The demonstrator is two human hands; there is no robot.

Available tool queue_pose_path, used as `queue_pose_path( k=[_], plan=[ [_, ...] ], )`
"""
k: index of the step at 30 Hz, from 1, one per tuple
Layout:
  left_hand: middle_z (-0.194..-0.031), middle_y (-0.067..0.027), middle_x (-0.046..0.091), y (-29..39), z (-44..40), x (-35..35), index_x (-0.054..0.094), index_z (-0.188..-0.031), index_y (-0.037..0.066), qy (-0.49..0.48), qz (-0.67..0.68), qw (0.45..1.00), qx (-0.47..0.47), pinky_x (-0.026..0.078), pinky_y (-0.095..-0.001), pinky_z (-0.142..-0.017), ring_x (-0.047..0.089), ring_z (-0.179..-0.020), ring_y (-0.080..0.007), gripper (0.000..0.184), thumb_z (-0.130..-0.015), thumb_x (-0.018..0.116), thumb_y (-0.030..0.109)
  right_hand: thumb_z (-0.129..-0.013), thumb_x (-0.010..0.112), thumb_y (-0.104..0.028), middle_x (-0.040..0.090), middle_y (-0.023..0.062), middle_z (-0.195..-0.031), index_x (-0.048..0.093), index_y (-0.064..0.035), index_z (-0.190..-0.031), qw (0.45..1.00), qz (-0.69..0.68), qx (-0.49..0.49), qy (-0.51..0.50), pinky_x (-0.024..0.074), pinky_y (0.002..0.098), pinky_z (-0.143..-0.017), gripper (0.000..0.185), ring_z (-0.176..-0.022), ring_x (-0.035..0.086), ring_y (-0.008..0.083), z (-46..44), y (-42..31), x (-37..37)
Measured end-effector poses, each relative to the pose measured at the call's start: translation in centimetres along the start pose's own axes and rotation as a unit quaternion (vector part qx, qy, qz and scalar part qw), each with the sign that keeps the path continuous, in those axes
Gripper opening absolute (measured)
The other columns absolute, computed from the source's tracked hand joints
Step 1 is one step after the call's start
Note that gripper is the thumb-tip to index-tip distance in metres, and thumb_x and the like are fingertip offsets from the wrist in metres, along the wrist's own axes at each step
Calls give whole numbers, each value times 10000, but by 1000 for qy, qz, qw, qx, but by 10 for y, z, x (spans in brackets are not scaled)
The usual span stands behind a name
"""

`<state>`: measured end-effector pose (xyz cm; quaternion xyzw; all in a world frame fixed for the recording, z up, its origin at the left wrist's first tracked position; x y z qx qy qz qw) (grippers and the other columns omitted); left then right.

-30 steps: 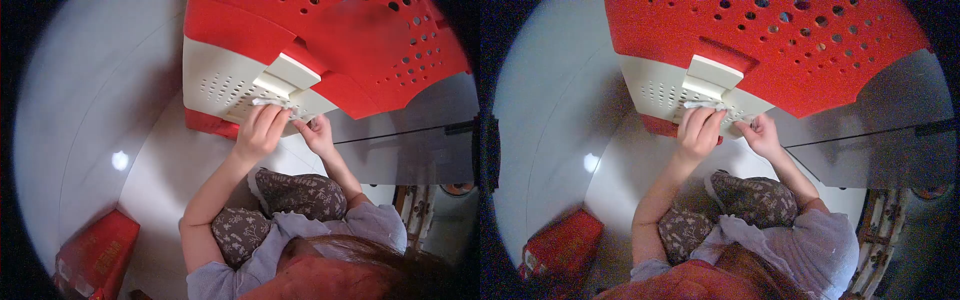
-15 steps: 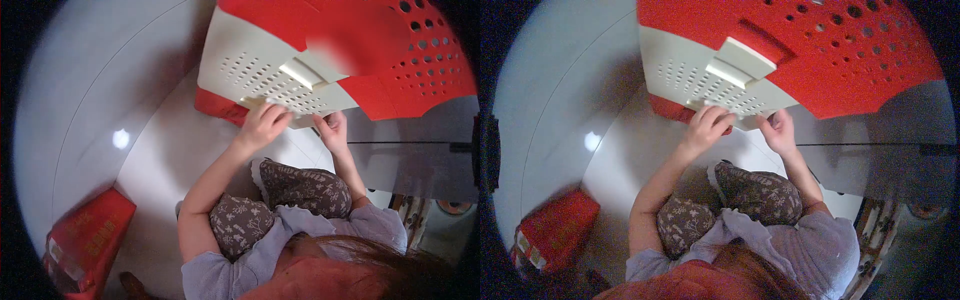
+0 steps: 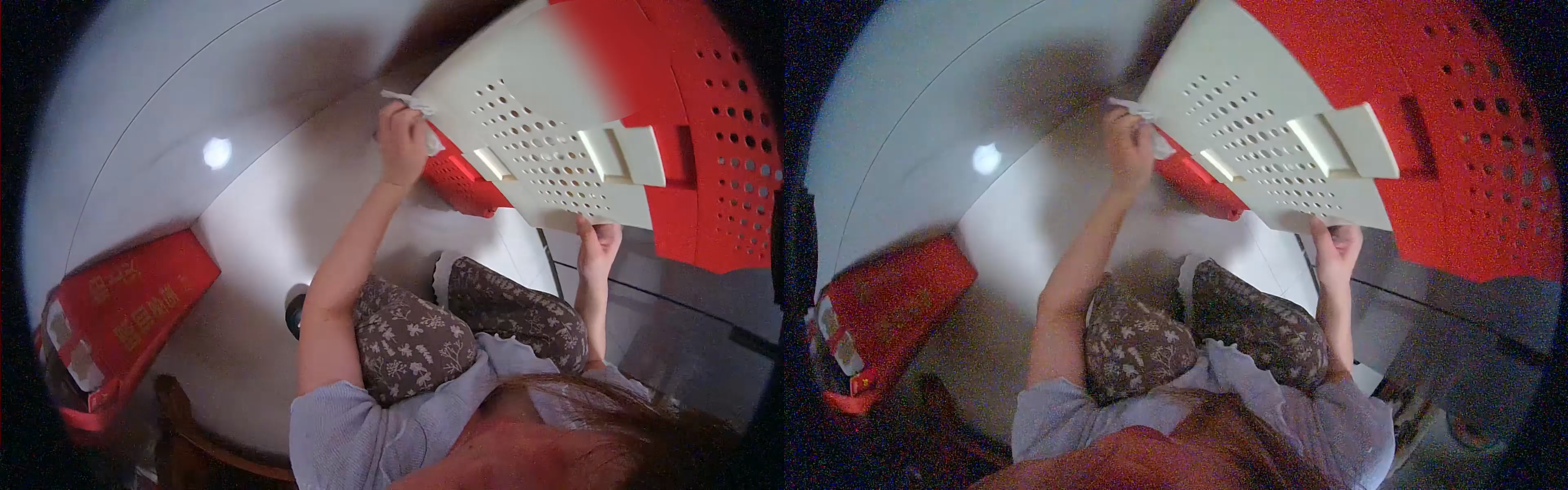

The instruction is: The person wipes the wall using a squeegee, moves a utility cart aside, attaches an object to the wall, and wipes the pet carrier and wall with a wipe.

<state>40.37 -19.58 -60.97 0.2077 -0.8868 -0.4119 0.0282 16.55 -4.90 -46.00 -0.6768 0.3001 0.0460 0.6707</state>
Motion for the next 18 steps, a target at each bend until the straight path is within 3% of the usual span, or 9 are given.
queue_pose_path(
  k=[1, 2, 4, 7, 10, 12, 13, 18],
  plan=[
    [-965, -186, 450, 1, 7, 4, 463, -887, 15, 4, 12, 997, -80, 311, -434, -819, 418, -913, -323, 203, -697, 528, 47, -733, 540, 19, 561, 93, -939, 485, 37, -1007, 1000, 0, 1, -9, 389, 271, -765, 280, -852, 515, 147, 0, 1, 3],
    [-999, -191, 424, 23, 11, 6, 452, -907, 15, -42, 21, 998, -30, 291, -436, -854, 385, -961, -337, 212, -704, 509, 30, -734, 539, 21, 554, 99, -959, 483, 39, -1014, 1000, -6, -8, 9, 377, 273, -787, 287, -877, 508, 151, 0, -1, 2],
    [-947, -137, 430, 33, 35, 19, 486, -853, 39, -58, 101, 990, -77, 369, -385, -786, 432, -886, -300, 153, -706, 523, 22, -734, 538, 25, 534, 111, -1010, 481, 39, -1024, 999, -32, -13, 19, 353, 278, -827, 296, -935, 487, 157, 1, -1, -1],
    [-923, -136, 440, 29, 41, 20, 492, -837, 37, -89, 170, 981, -38, 373, -377, -771, 450, -853, -308, 163, -683, 516, -10, -734, 537, 31, 536, 111, -1005, 481, 38, -1023, 999, -26, -19, 19, 359, 279, -823, 295, -926, 493, 160, -1, -6, 3],
    [-960, -167, 426, 8, 34, 14, 472, -862, 18, -86, 123, 984, -97, 334, -392, -823, 413, -926, -312, 184, -680, 461, -6, -730, 536, 40, 537, 105, -1006, 482, 34, -1027, 999, -28, -17, 33, 363, 277, -818, 302, -923, 496, 161, 0, -5, 1],
    [-973, -176, 442, -21, 17, 0, 479, -856, 10, 3, 105, 979, -173, 333, -399, -836, 414, -940, -334, 183, -677, 437, 7, -731, 532, 41, 536, 106, -1007, 484, 33, -1027, 999, -36, -16, 29, 365, 278, -815, 301, -922, 497, 161, 0, -10, 6],
    [-915, -166, 447, -38, 10, -4, 471, -821, 11, 5, 44, 984, -174, 362, -384, -789, 439, -888, -321, 120, -711, 422, 16, -732, 528, 42, 536, 106, -1009, 486, 32, -1028, 999, -45, -16, 25, 367, 278, -813, 299, -921, 498, 162, 0, -13, 8],
    [-887, -141, 490, -102, 7, 0, 517, -850, 28, 26, 60, 968, -244, 378, -365, -750, 485, -834, -294, 151, -715, 450, 13, -738, 514, 44, 530, 119, -1020, 461, 44, -1061, 999, -35, -20, 32, 364, 282, -825, 327, -941, 494, 172, 0, -13, 5]
  ],
)
Point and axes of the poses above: each hand's wrist, its own z-axis away from the middle knuckle, its own x-axis out of the palm, y = z × x, the point moved 6 cm from there along -z, towards the middle knuckle
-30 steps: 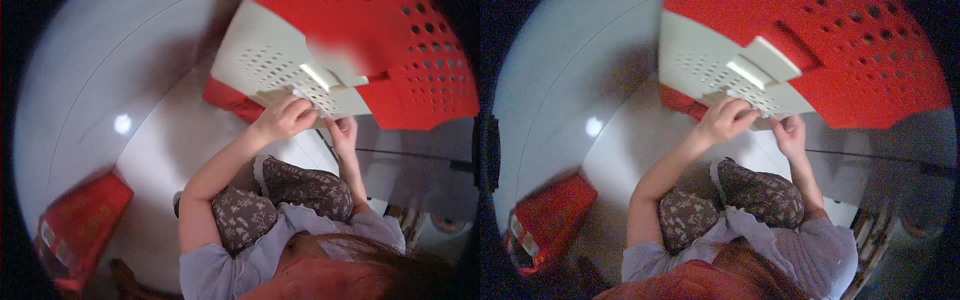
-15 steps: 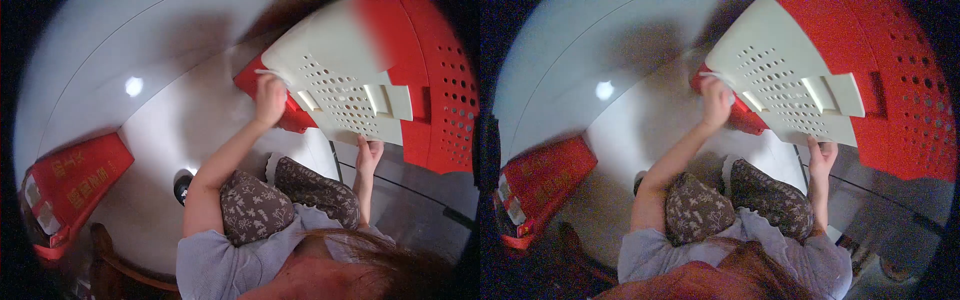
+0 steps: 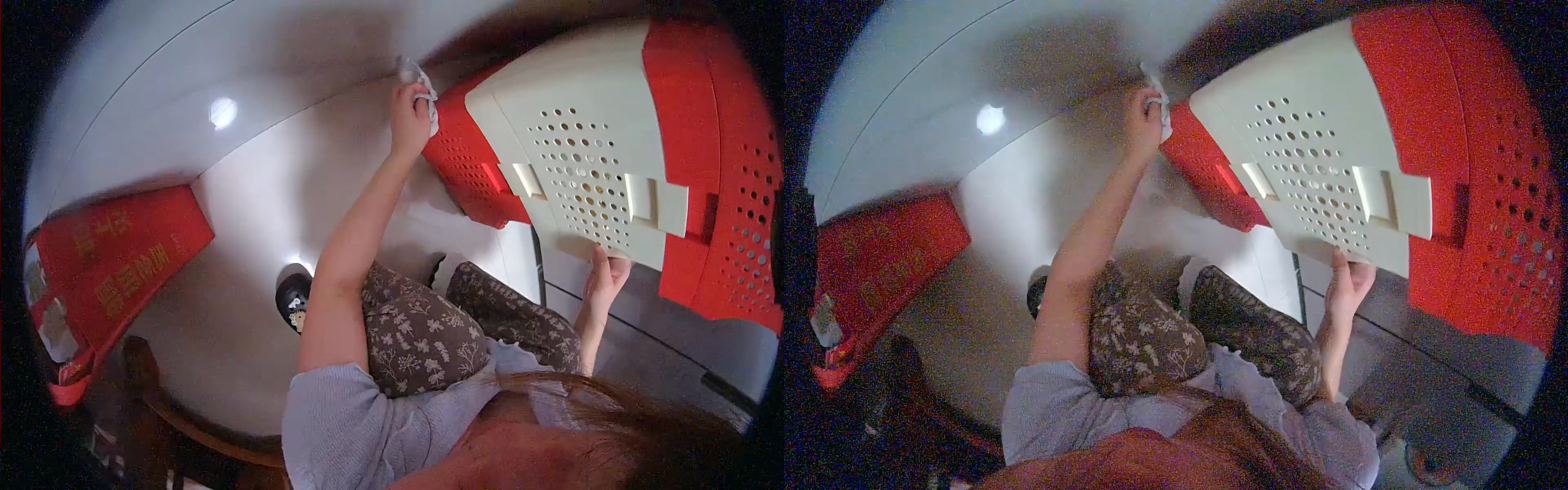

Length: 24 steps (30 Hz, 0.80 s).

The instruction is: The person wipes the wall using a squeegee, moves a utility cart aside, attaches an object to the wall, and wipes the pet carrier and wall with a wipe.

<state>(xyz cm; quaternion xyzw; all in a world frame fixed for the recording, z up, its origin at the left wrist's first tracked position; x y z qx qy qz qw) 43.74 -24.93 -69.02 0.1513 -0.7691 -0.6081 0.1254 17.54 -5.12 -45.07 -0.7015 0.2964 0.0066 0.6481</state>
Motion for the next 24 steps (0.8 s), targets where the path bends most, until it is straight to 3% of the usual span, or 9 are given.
queue_pose_path(
  k=[4, 6, 7, 9, 12, 14, 19, 21, 24],
  plan=[
    [-929, -121, 509, -10, -20, -29, 538, -918, 40, 23, 94, 977, -192, 400, -343, -734, 505, -833, -241, 217, -710, 481, 18, -735, 505, 62, 510, 134, -1055, 426, 50, -1097, 1000, -3, 13, -18, 358, 291, -848, 370, -974, 484, 185, -1, 2, -2],
    [-1069, -95, 493, 3, -24, -28, 532, -1020, 62, -52, 413, 861, -291, 404, -320, -798, 484, -968, -190, 285, -736, 519, 62, -736, 502, 65, 505, 137, -1064, 424, 51, -1098, 1000, 0, 17, -11, 358, 297, -853, 371, -983, 481, 188, 0, 6, -8],
    [-1069, -95, 493, 9, -27, -30, 532, -1020, 62, -48, 411, 862, -293, 404, -320, -798, 484, -968, -190, 285, -736, 519, 62, -737, 499, 68, 501, 141, -1073, 421, 52, -1099, 1000, 2, 19, 4, 358, 304, -859, 371, -992, 478, 192, 1, 6, -11],
    [-1044, -88, 498, 60, -35, -19, 517, -1036, 46, -184, 254, 949, -1, 407, -315, -798, 486, -951, -202, 299, -742, 519, 104, -741, 501, 64, 499, 142, -1077, 420, 54, -1101, 1000, -7, 17, 11, 357, 310, -864, 369, -996, 476, 196, 1, -1, -4],
    [-1013, -98, 498, 101, -21, 0, 514, -1014, 43, -161, 135, 971, 118, 377, -349, -808, 478, -946, -240, 267, -764, 476, 130, -744, 510, 55, 497, 147, -1084, 415, 55, -1106, 999, -30, 19, 25, 353, 319, -874, 374, -1001, 475, 203, 2, -5, 1],
    [-989, -119, 493, 106, -11, 4, 507, -992, 60, -58, -23, 982, 179, 323, -389, -818, 456, -963, -276, 252, -798, 410, 188, -743, 517, 51, 495, 149, -1087, 412, 55, -1110, 998, -39, 27, 31, 351, 323, -879, 381, -1003, 475, 206, 5, -3, -4],
    [-1044, -128, 487, 59, -1, 12, 493, -994, 61, -14, 48, 985, 168, 288, -422, -836, 436, -1010, -288, 327, -844, 289, 268, -736, 524, 47, 484, 156, -1106, 400, 68, -1115, 1000, -15, -8, 24, 354, 320, -879, 398, -1011, 473, 210, 3, -8, 2],
    [-1053, -133, 475, -1, 10, 25, 479, -974, 54, -79, -89, 990, 71, 297, -465, -840, 424, -1022, -295, 282, -818, 368, 261, -751, 506, 23, 469, 149, -1125, 379, 52, -1148, 1000, 6, -13, 14, 390, 309, -852, 418, -1009, 475, 207, 2, 0, -9],
    [-1108, -168, 456, -68, 29, 24, 482, -1006, 43, -142, -185, 972, 15, 269, -469, -900, 404, -1065, -293, 303, -838, 318, 234, -750, 514, 12, 476, 146, -1114, 385, 49, -1143, 1000, 15, 1, 19, 390, 309, -848, 415, -998, 479, 203, 1, 6, -20]
  ],
)
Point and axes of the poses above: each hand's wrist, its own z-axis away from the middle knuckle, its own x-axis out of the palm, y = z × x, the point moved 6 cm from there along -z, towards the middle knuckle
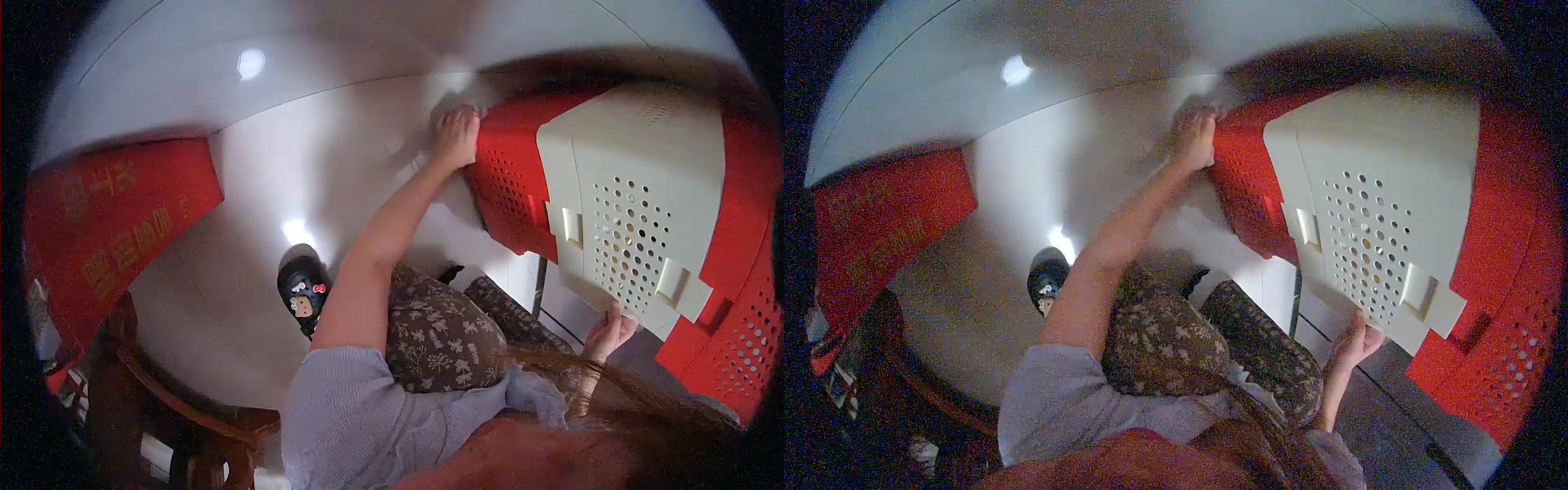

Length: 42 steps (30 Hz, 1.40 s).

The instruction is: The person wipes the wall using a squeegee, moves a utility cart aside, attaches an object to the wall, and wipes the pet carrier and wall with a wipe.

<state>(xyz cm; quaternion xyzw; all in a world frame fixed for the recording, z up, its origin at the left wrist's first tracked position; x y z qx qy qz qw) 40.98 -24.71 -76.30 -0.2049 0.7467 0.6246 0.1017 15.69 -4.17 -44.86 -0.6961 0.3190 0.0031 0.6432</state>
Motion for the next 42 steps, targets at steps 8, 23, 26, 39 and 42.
queue_pose_path(
  k=[8, 23, 26, 39, 42],
  plan=[
    [-1135, -184, 450, -26, 7, 11, 459, -1101, 41, -50, -36, 998, -20, 265, -422, -927, 417, -1056, -288, 356, -845, 287, 220, -751, 525, -3, 452, 147, -1140, 347, 43, -1169, 1000, 3, -15, -15, 359, 329, -881, 456, -1031, 452, 210, 0, 1, 8],
    [-1013, -131, 545, -46, 9, -25, 550, -1021, 77, -167, 130, 975, -72, 402, -340, -812, 521, -925, -291, 356, -684, 559, 193, -740, 539, -7, 475, 142, -1107, 378, 43, -1139, 1000, 5, -13, -4, 376, 303, -849, 433, -994, 473, 194, -1, 1, 5],
    [-865, -124, 593, -60, -6, -24, 602, -921, 80, -222, 106, 968, -52, 420, -335, -738, 562, -816, -267, 291, -682, 559, 240, -735, 552, -18, 483, 137, -1093, 388, 39, -1129, 1000, 7, 2, -16, 381, 303, -848, 430, -987, 480, 190, -1, -5, 11],
    [-787, -147, 595, -6, 59, -21, 590, -817, 21, 98, 256, 936, -221, 424, -325, -600, 575, -695, -227, 182, -724, 554, 173, -735, 559, -34, 489, 139, -1086, 398, 32, -1125, 999, -7, -34, -31, 386, 315, -854, 427, -986, 483, 194, -3, 3, 7],
    [-782, -90, 560, -22, 62, -3, 536, -842, 18, 82, 348, 872, -334, 427, -304, -635, 542, -708, -194, 156, -751, 546, 144, -741, 553, -45, 480, 145, -1101, 388, 39, -1135, 999, -5, -44, -5, 381, 324, -861, 435, -996, 477, 202, -2, 4, 2]
  ],
)
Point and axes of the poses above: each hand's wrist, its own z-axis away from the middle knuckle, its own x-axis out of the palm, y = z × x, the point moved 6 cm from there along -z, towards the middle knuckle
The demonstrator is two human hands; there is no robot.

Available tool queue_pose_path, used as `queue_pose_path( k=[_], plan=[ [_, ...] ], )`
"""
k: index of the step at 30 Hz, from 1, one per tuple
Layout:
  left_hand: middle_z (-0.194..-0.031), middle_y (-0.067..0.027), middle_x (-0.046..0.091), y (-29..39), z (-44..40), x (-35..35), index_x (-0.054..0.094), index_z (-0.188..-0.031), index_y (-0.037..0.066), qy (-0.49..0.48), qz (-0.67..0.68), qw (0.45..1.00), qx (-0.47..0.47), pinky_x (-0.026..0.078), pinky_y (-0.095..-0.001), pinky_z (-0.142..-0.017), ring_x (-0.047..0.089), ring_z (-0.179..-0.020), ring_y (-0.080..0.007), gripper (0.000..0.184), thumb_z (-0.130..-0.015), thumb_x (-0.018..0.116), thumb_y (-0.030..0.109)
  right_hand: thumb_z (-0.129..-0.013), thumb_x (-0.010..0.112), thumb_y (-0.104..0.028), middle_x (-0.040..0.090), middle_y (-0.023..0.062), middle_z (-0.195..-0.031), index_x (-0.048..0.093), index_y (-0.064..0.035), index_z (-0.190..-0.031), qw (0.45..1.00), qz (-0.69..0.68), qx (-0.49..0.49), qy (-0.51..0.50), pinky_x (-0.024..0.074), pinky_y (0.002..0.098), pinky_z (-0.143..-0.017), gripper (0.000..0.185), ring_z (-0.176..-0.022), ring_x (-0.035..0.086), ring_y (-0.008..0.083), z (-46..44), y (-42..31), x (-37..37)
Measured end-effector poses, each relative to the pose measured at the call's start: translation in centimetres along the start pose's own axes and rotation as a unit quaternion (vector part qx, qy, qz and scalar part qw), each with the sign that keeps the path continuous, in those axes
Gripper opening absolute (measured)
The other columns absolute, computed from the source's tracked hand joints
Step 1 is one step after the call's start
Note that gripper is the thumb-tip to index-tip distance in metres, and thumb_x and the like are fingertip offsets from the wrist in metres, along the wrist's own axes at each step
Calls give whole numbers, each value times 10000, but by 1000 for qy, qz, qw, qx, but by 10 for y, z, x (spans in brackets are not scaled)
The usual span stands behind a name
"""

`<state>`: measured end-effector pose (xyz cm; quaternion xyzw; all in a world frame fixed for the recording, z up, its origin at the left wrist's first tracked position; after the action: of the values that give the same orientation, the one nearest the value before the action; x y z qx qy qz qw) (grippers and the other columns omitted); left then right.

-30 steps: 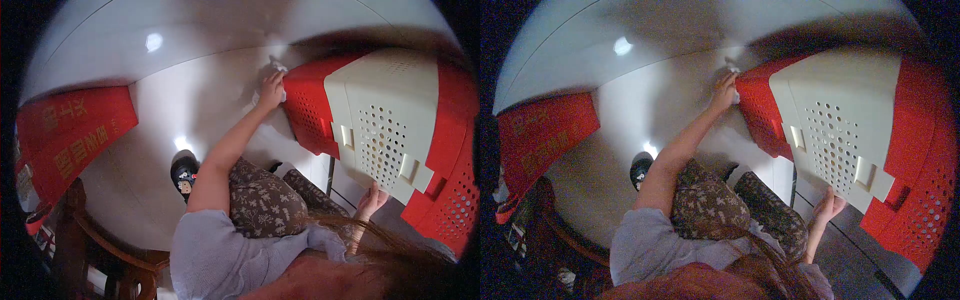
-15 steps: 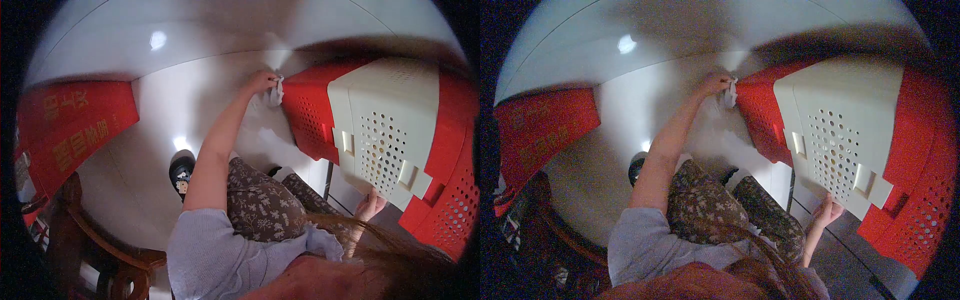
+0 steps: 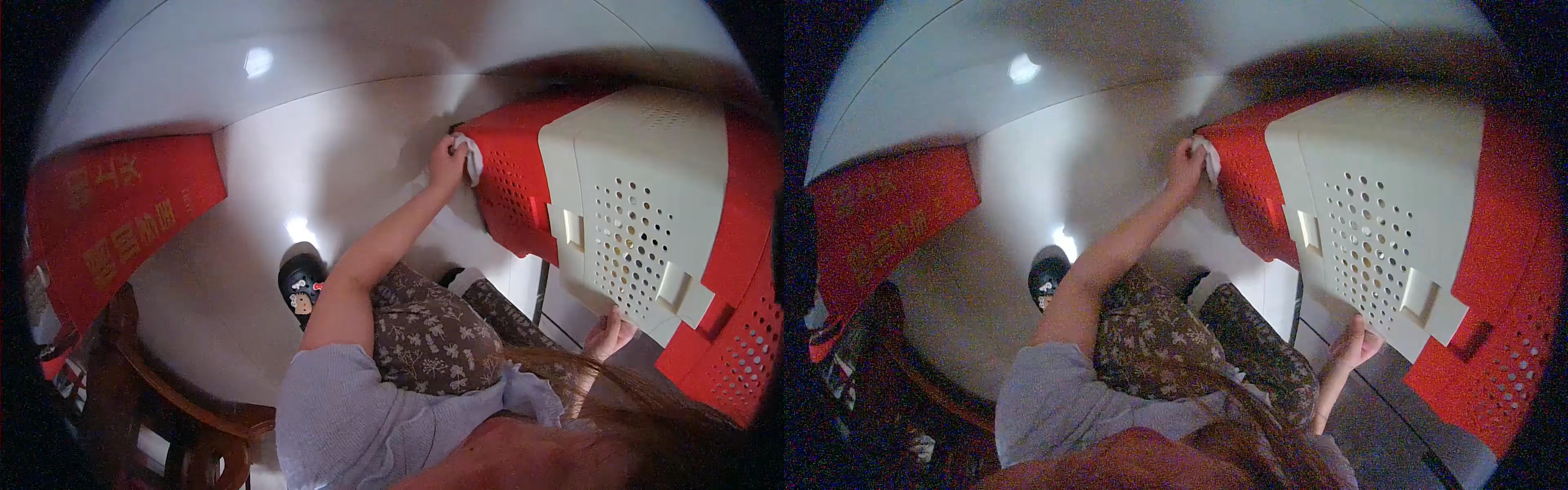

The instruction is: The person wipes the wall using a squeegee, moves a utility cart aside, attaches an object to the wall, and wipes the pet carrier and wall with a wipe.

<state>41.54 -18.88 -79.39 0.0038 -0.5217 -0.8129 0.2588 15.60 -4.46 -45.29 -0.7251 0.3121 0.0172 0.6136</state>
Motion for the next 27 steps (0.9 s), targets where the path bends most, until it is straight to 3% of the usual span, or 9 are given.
queue_pose_path(
  k=[1, 5, 7, 13, 16, 20, 23, 27],
  plan=[
    [-775, -66, 540, -13, -2, 2, 515, -859, 27, 9, 77, 993, -94, 426, -295, -644, 525, -715, -177, 154, -766, 538, 147, -742, 552, -51, 482, 146, -1098, 389, 42, -1133, 1000, -3, 7, -8, 380, 324, -861, 434, -993, 479, 202, 1, -1, 1],
    [-772, -33, 504, -37, -3, 14, 462, -925, 42, -4, 143, 977, -159, 419, -279, -643, 499, -733, -146, 199, -789, 535, 168, -742, 553, -52, 490, 146, -1085, 392, 47, -1131, 1000, -12, -3, -14, 381, 321, -857, 433, -979, 488, 202, -1, -10, 14],
    [-782, -40, 511, -53, -5, 37, 428, -963, 35, -7, 414, 891, -188, 424, -290, -614, 502, -722, -146, 241, -796, 534, 173, -742, 552, -46, 492, 146, -1082, 391, 48, -1131, 1000, -12, 7, 0, 383, 322, -855, 432, -971, 492, 202, 0, -6, 9],
    [-866, -47, 523, -70, -25, 46, 425, -969, 36, -51, 462, 857, -222, 451, -297, -636, 528, -745, -159, 246, -793, 540, 165, -742, 551, -29, 497, 145, -1076, 399, 45, -1120, 1000, -7, 20, 2, 395, 329, -838, 414, -949, 501, 203, 2, 1, -3],
    [-905, -47, 530, -28, 4, 33, 432, -985, 35, -70, 402, 892, -193, 445, -269, -657, 534, -755, -150, 289, -781, 567, 187, -740, 558, -34, 497, 144, -1073, 402, 41, -1116, 1000, -20, 19, 6, 397, 331, -832, 415, -953, 497, 204, 0, 3, 0],
    [-935, -47, 530, -40, 11, 31, 432, -1027, 40, -38, 349, 903, -247, 435, -257, -697, 526, -804, -145, 354, -765, 591, 216, -733, 570, -34, 491, 145, -1081, 396, 35, -1125, 1000, -14, 21, -1, 396, 327, -830, 434, -964, 490, 203, 1, 0, 3],
    [-972, -50, 513, -47, 7, 39, 444, -1045, 53, -55, 327, 921, -206, 417, -271, -740, 502, -864, -146, 384, -746, 612, 226, -734, 569, -32, 490, 143, -1085, 396, 28, -1129, 999, -34, 29, -10, 403, 320, -821, 436, -959, 494, 198, 2, -5, 7],
    [-926, -40, 526, -47, -14, 37, 474, -1035, 65, -28, 181, 968, -173, 401, -292, -740, 497, -844, -132, 376, -752, 588, 285, -737, 565, -31, 488, 142, -1087, 396, 24, -1132, 1000, -9, 17, 4, 408, 311, -815, 434, -953, 498, 194, 2, 1, 1]
  ],
)
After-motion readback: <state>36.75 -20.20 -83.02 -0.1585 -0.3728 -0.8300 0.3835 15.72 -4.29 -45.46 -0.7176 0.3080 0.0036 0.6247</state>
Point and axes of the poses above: each hand's wrist, its own z-axis away from the middle knuckle, its own x-axis out of the palm, y = z × x, the point moved 6 cm from there along -z, towards the middle knuckle
